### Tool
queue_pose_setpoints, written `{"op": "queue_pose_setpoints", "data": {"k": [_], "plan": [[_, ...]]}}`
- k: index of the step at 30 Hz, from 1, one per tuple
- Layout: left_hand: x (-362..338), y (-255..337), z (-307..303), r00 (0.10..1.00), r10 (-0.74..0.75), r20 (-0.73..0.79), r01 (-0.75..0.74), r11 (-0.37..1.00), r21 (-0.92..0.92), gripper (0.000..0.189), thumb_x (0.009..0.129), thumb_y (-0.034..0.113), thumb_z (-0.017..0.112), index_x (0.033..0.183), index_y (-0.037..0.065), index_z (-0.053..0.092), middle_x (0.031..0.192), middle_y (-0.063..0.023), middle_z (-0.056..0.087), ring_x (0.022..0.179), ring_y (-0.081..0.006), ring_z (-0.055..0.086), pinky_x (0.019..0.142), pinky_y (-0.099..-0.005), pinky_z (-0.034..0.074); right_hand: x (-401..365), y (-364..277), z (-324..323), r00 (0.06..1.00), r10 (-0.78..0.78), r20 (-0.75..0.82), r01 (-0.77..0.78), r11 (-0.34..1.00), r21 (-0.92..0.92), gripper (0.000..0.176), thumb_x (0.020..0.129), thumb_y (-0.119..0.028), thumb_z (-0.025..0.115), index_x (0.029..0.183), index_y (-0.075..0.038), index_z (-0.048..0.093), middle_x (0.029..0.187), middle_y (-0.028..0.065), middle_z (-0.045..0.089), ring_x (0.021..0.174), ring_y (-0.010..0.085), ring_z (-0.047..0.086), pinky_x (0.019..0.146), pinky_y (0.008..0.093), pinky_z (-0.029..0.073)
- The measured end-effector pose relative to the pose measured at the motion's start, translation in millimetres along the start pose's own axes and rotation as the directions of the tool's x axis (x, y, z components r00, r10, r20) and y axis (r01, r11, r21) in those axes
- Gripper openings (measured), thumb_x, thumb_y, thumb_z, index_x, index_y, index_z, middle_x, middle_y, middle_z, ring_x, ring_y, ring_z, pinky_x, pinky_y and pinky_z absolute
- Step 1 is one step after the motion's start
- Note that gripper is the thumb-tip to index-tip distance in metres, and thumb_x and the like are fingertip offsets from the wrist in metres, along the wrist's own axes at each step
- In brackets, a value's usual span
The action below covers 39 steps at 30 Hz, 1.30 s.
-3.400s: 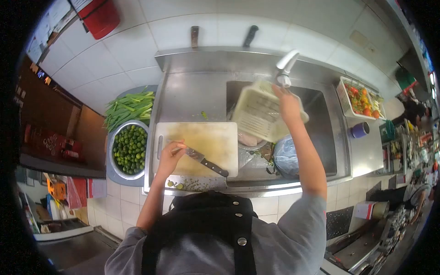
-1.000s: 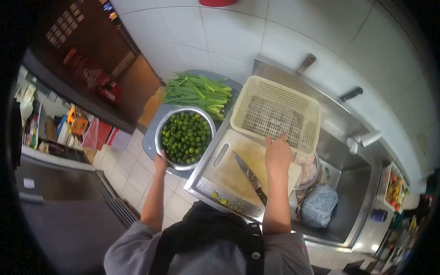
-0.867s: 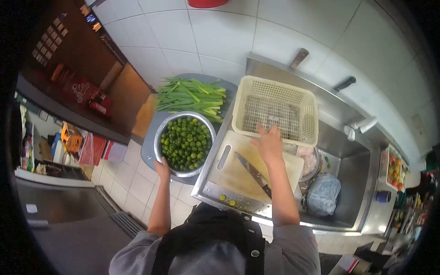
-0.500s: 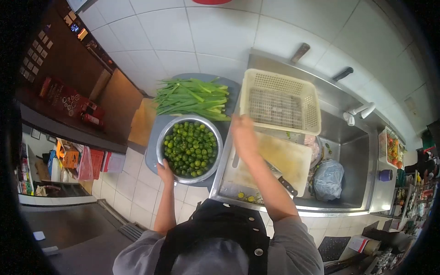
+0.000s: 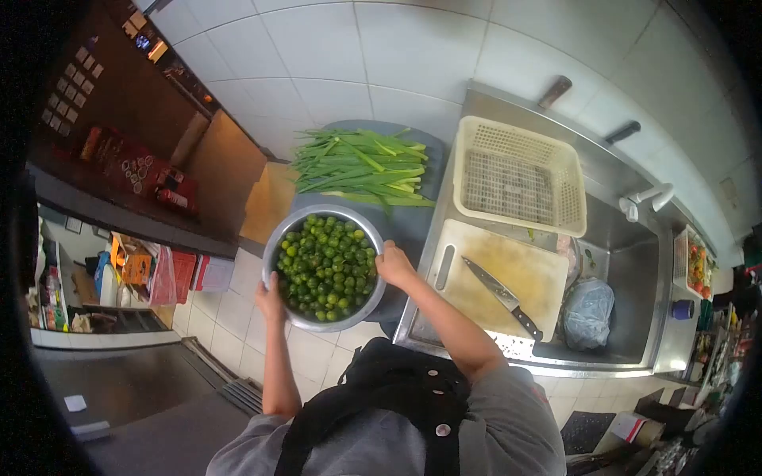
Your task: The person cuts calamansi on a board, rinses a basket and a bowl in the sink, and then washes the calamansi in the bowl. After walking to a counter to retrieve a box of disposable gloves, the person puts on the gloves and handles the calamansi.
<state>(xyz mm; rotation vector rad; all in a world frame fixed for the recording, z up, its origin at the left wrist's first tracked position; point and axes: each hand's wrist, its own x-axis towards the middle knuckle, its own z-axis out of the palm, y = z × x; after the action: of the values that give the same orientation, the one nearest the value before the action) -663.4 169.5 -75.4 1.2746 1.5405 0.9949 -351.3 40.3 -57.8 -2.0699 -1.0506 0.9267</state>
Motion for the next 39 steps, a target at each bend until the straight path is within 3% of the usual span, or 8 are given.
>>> {"op": "queue_pose_setpoints", "data": {"k": [6, 9, 13, 15, 17, 20, 24, 39], "plan": [[-53.8, 155.1, -2.0, 0.954, 0.006, 0.298, 0.092, 0.946, -0.312, 0.034, 0.097, 0.025, 0.062, 0.117, -0.003, 0.059, 0.106, -0.0092, 0.067, 0.091, -0.0141, 0.062, 0.080, -0.0271, 0.049, -80.2, -47.8, -88.3, 0.957, -0.013, -0.289, 0.049, 0.992, 0.116, 0.032, 0.094, -0.027, 0.056, 0.104, 0.003, 0.058, 0.081, 0.0242, 0.065, 0.080, 0.0382, 0.065, 0.071, 0.0466, 0.048], [-73.4, 195.9, 27.0, 0.911, 0.026, 0.412, 0.078, 0.969, -0.234, 0.038, 0.097, 0.027, 0.062, 0.120, -0.003, 0.059, 0.110, -0.0097, 0.066, 0.099, -0.0146, 0.060, 0.089, -0.0284, 0.045, -129.2, -59.9, -154.1, 0.925, 0.149, -0.350, -0.070, 0.971, 0.227, 0.038, 0.094, -0.032, 0.057, 0.099, 0.006, 0.057, 0.081, 0.0268, 0.063, 0.074, 0.0442, 0.061, 0.068, 0.0483, 0.047], [-114.9, 227.3, 104.0, 0.816, 0.029, 0.577, 0.079, 0.984, -0.161, 0.056, 0.095, 0.036, 0.064, 0.128, -0.009, 0.053, 0.116, -0.0114, 0.063, 0.107, -0.0173, 0.056, 0.094, -0.0296, 0.042, -169.4, -16.4, -230.0, 0.657, -0.114, -0.745, 0.112, 0.992, -0.053, 0.031, 0.096, -0.026, 0.057, 0.108, 0.003, 0.061, 0.085, 0.0224, 0.066, 0.078, 0.0298, 0.063, 0.072, 0.0417, 0.047], [-145.4, 248.9, 146.4, 0.711, 0.008, 0.704, 0.208, 0.953, -0.221, 0.057, 0.096, 0.037, 0.064, 0.129, -0.008, 0.052, 0.115, -0.0119, 0.063, 0.106, -0.0169, 0.056, 0.094, -0.0295, 0.042, -194.3, -25.2, -290.4, 0.759, 0.018, -0.651, -0.012, 1.000, 0.013, 0.033, 0.096, -0.025, 0.056, 0.108, 0.005, 0.062, 0.087, 0.0221, 0.067, 0.080, 0.0322, 0.063, 0.075, 0.0402, 0.047], [-167.1, 241.0, 194.0, 0.776, -0.084, 0.625, 0.215, 0.967, -0.137, 0.048, 0.098, 0.036, 0.061, 0.125, -0.003, 0.055, 0.109, -0.0079, 0.065, 0.099, -0.0131, 0.058, 0.087, -0.0270, 0.045, -198.7, 0.5, -336.0, 0.756, 0.049, -0.653, -0.119, 0.991, -0.063, 0.033, 0.096, -0.023, 0.057, 0.103, 0.008, 0.062, 0.089, 0.0187, 0.069, 0.083, 0.0265, 0.064, 0.075, 0.0368, 0.048], [-188.8, 257.3, 238.2, 0.509, -0.037, 0.860, 0.362, 0.916, -0.175, 0.035, 0.100, 0.033, 0.058, 0.116, 0.003, 0.055, 0.097, -0.0024, 0.064, 0.083, -0.0097, 0.061, 0.069, -0.0244, 0.048, -187.4, 65.8, -390.9, 0.759, 0.030, -0.651, -0.074, 0.996, -0.041, 0.031, 0.095, -0.022, 0.059, 0.100, 0.009, 0.063, 0.086, 0.0136, 0.068, 0.078, 0.0165, 0.061, 0.071, 0.0336, 0.047], [-201.9, 267.4, 288.9, 0.414, -0.094, 0.905, 0.519, 0.841, -0.150, 0.027, 0.101, 0.027, 0.053, 0.113, 0.003, 0.054, 0.096, -0.0051, 0.064, 0.079, -0.0138, 0.063, 0.067, -0.0291, 0.053, -164.1, 91.9, -436.0, 0.803, 0.084, -0.590, -0.082, 0.996, 0.030, 0.030, 0.093, -0.022, 0.061, 0.094, 0.008, 0.066, 0.077, 0.0068, 0.066, 0.071, 0.0099, 0.058, 0.062, 0.0291, 0.045], [-149.9, 235.7, 398.2, 0.291, -0.303, 0.908, 0.757, 0.653, -0.024, 0.024, 0.101, 0.016, 0.045, 0.111, -0.003, 0.055, 0.101, -0.0139, 0.065, 0.084, -0.0234, 0.067, 0.074, -0.0381, 0.061, -44.1, 163.3, -480.1, 0.878, 0.412, -0.243, -0.437, 0.898, -0.058, 0.033, 0.085, -0.030, 0.065, 0.084, 0.003, 0.073, 0.062, 0.0051, 0.061, 0.047, 0.0139, 0.054, 0.042, 0.0288, 0.044]]}}
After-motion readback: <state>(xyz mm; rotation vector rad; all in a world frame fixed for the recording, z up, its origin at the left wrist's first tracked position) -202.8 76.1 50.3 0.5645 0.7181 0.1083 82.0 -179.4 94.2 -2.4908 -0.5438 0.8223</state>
